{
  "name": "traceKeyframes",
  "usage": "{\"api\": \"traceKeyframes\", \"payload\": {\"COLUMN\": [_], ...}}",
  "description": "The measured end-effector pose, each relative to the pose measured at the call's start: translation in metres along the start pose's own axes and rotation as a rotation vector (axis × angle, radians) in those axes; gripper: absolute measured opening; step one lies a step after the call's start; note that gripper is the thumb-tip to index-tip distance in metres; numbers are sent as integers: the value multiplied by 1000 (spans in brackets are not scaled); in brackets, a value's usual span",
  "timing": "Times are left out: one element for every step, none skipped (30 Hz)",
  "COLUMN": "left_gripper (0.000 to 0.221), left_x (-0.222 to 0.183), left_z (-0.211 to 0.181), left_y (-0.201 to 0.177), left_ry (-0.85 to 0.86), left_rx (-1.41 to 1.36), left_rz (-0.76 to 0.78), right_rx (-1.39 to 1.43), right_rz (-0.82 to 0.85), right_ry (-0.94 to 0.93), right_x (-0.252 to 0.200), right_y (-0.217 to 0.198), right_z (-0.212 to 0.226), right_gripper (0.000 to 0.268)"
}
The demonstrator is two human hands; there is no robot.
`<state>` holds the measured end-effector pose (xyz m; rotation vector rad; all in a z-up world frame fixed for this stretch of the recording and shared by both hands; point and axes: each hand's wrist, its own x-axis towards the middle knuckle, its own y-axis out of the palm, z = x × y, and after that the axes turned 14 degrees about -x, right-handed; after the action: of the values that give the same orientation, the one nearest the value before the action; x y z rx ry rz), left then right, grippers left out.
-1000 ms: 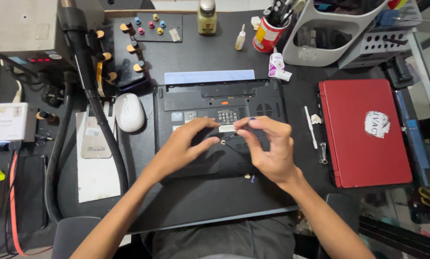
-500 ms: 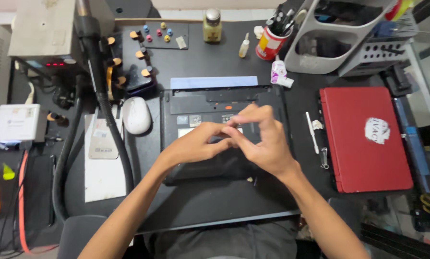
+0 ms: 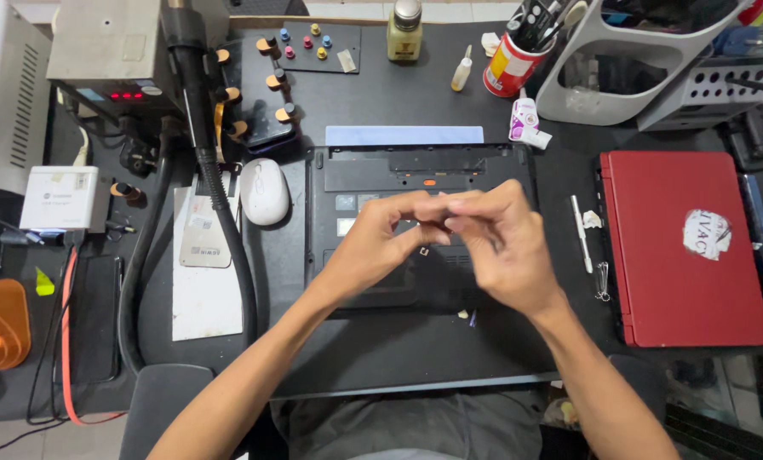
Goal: The person disassembles a laptop by removing the battery, unscrewing the bottom casing with a screwdriver, and removing internal components including the keyboard using tweezers and a plastic tool.
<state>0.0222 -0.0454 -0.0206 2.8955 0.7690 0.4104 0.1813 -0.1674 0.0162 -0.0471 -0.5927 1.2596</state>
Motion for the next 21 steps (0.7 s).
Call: {"api": "traceKeyframes", "payload": {"left_gripper": [20,21,24,28,34,41,49,58,54,49,45,43,42,42,34,27,20,21,22,25,34], "left_x": [-1,-3,-3,-3,-2,-1,0,1,2,2,2,4,4,3,1,1,1,2,3,4,4], "left_z": [0,-1,-2,-3,-5,-8,-12,-17,-22,-26,-30,-30,-29,-26,-23,-19,-16,-13,-10,-9,-9], "left_y": [3,6,11,16,20,22,23,23,20,16,12,10,8,7,4,3,3,4,6,8,8], "left_ry": [36,73,40,7,-25,38,102,166,190,214,239,88,-69,-228,-177,-126,-72,-59,-47,-36,-21], "left_rx": [28,56,-46,-149,-252,-124,4,132,105,77,50,-41,-133,-224,-156,-88,-17,-38,-59,-81,-30], "left_rz": [-31,-62,-95,-129,-163,-151,-136,-121,-54,14,82,50,19,-11,2,14,29,29,29,29,52], "right_rx": [-57,-125,-193,-261,-234,-206,-180,-121,-60,1,27,52,80,-23,-125,-227,-249,-270,-292,-198,-103], "right_rz": [6,7,7,8,-31,-69,-110,-87,-64,-40,-29,-18,-7,4,18,33,15,-3,-21,-19,-14], "right_ry": [20,-52,-121,-190,-141,-92,-44,-33,-24,-16,49,113,183,65,-52,-169,-177,-185,-191,-146,-103], "right_x": [-1,0,0,0,1,2,3,3,4,5,6,6,6,5,4,4,6,7,8,8,8], "right_y": [3,4,6,7,8,10,9,4,-2,-6,-9,-12,-13,-13,-13,-11,-9,-6,-4,-3,-2], "right_z": [3,5,5,5,4,2,0,0,0,1,3,5,7,10,12,13,14,13,12,11,11], "right_gripper": [23,28,35,42,40,39,37,32,27,22,20,19,18,23,29,34,34,35,35,33,31]}}
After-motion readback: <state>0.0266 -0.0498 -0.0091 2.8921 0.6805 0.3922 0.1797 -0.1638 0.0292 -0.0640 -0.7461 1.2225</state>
